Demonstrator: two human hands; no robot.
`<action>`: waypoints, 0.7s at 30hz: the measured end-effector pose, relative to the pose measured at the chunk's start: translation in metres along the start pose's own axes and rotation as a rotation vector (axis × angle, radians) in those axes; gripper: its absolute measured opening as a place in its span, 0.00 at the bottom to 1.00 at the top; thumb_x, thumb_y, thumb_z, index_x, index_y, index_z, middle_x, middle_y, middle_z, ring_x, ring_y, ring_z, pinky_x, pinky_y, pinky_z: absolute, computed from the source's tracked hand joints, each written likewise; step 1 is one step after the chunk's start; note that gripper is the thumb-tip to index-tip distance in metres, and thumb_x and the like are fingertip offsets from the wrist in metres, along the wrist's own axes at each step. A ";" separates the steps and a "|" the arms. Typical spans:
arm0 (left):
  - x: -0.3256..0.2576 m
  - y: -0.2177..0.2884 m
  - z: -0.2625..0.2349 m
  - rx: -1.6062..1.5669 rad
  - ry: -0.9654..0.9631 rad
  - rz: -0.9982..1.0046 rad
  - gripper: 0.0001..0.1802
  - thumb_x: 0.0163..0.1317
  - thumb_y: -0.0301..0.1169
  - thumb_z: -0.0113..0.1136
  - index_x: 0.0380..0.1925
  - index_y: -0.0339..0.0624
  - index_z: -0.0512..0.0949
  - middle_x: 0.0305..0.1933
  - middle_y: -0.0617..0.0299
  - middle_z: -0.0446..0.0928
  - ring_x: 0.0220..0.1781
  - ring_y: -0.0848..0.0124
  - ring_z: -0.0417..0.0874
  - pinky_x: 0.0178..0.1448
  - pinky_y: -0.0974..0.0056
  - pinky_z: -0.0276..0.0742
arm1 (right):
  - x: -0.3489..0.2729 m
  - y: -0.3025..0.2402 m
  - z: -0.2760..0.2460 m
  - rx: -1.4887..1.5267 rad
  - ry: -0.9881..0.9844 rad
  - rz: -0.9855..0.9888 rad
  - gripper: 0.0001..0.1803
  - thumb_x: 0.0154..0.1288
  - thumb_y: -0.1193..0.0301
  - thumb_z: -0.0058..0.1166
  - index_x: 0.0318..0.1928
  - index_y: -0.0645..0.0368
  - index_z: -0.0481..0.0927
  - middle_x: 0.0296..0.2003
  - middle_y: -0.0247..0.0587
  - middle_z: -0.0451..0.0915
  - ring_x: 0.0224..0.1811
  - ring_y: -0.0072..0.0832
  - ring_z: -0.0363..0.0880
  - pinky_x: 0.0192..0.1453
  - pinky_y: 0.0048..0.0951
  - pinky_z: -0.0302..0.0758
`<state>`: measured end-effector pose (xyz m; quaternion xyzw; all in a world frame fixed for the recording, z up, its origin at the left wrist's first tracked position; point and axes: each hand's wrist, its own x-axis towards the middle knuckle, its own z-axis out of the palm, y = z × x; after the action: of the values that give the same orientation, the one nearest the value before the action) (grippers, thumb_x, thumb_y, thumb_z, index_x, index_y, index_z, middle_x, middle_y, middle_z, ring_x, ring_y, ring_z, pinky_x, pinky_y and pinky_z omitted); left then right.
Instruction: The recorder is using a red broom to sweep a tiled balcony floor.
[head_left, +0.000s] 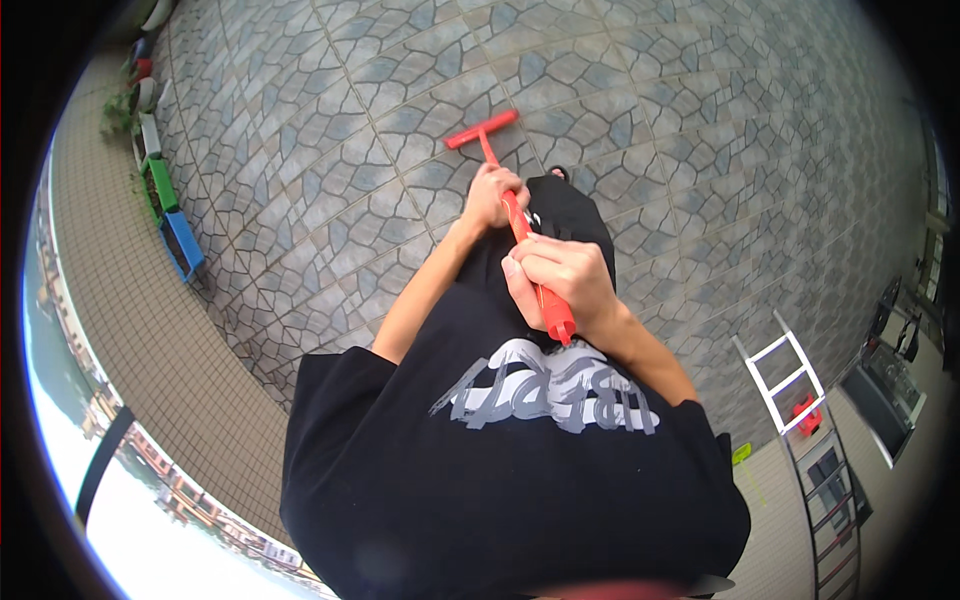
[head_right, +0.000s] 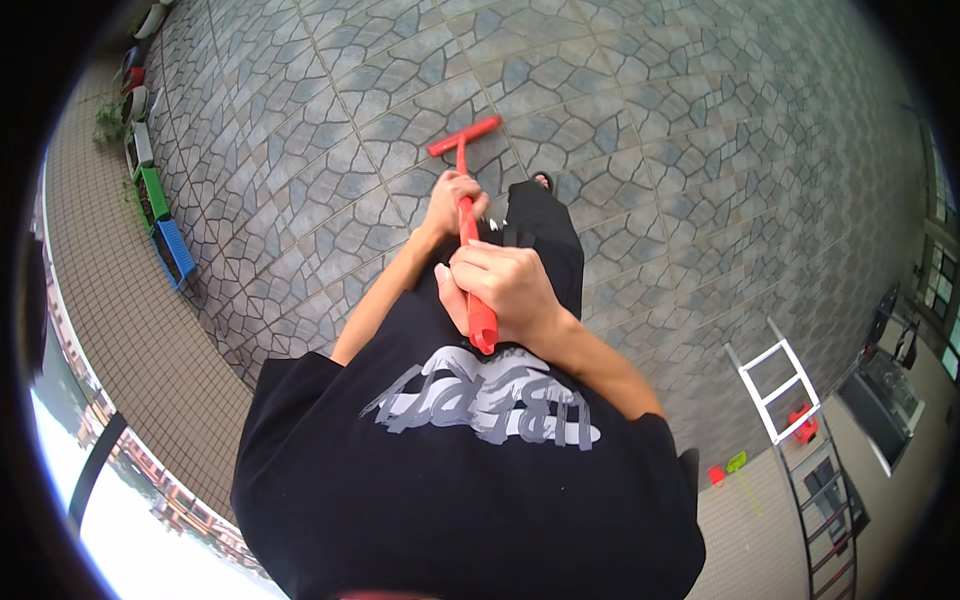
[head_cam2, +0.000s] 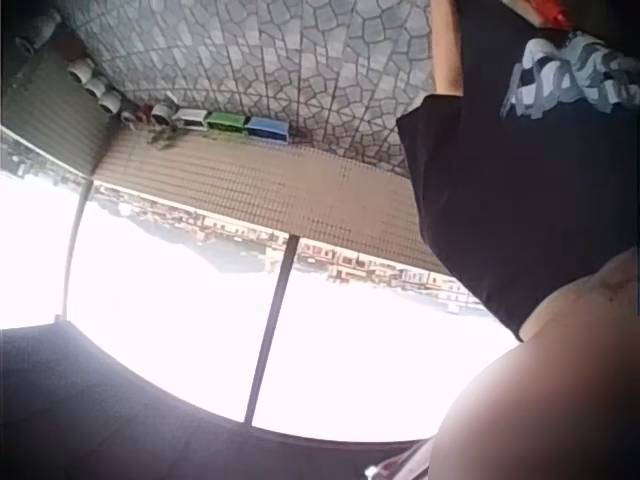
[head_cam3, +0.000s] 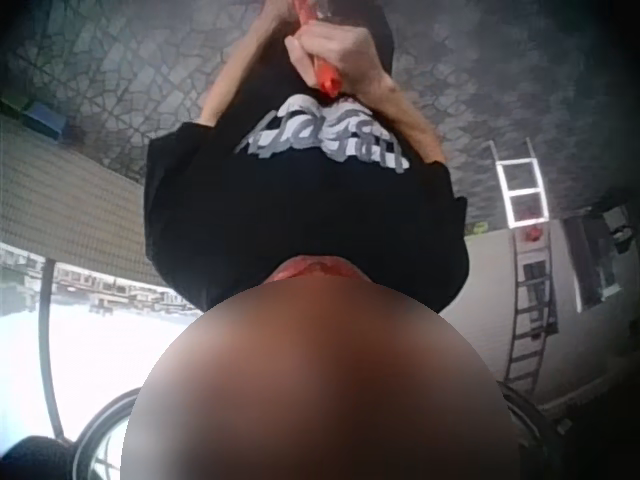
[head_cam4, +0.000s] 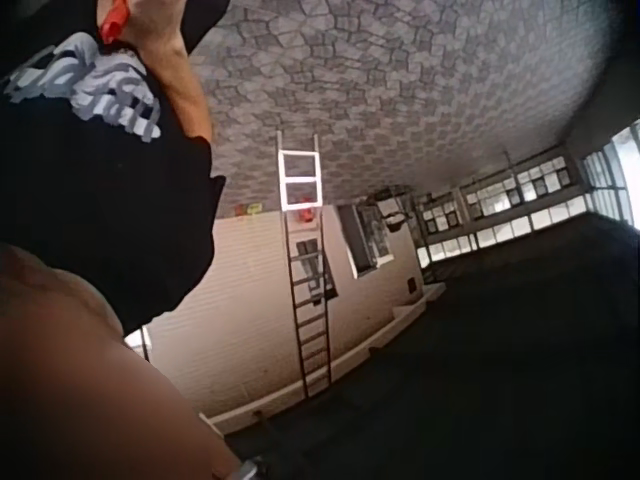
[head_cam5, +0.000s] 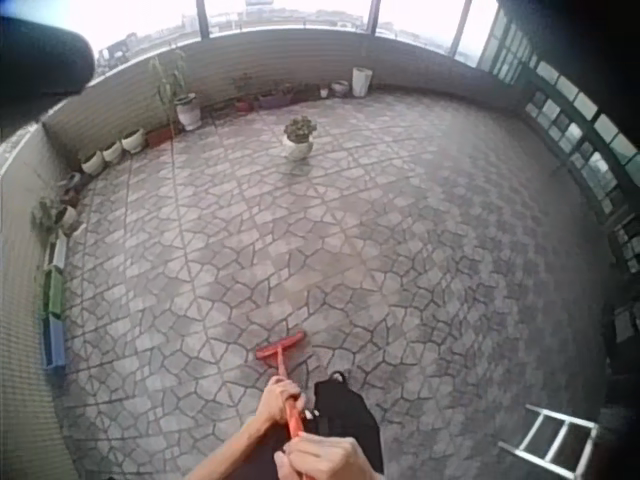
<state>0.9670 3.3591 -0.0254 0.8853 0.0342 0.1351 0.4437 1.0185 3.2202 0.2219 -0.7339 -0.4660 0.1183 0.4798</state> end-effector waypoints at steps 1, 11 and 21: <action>0.003 0.009 -0.004 0.003 0.052 -0.005 0.10 0.48 0.31 0.66 0.15 0.44 0.75 0.20 0.60 0.77 0.29 0.60 0.81 0.47 0.56 0.72 | -0.002 -0.004 -0.010 0.006 -0.052 -0.047 0.12 0.58 0.79 0.62 0.20 0.61 0.74 0.23 0.39 0.80 0.21 0.36 0.81 0.27 0.32 0.79; -0.028 -0.030 0.048 0.159 0.012 -0.128 0.14 0.53 0.33 0.67 0.15 0.40 0.75 0.20 0.54 0.76 0.28 0.52 0.80 0.40 0.51 0.75 | -0.083 0.106 -0.007 0.090 -0.080 -0.140 0.10 0.61 0.76 0.59 0.22 0.60 0.78 0.26 0.39 0.82 0.25 0.37 0.83 0.28 0.34 0.81; -0.005 0.113 0.232 0.031 0.035 -0.172 0.15 0.51 0.28 0.65 0.15 0.41 0.68 0.20 0.56 0.71 0.29 0.53 0.75 0.43 0.53 0.69 | -0.173 0.108 -0.180 0.112 -0.115 0.106 0.15 0.64 0.71 0.59 0.20 0.58 0.74 0.20 0.41 0.76 0.21 0.41 0.79 0.24 0.37 0.75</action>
<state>1.0177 3.1098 -0.0690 0.8834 0.1198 0.1113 0.4391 1.0989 2.9635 0.1785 -0.7217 -0.4459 0.2111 0.4856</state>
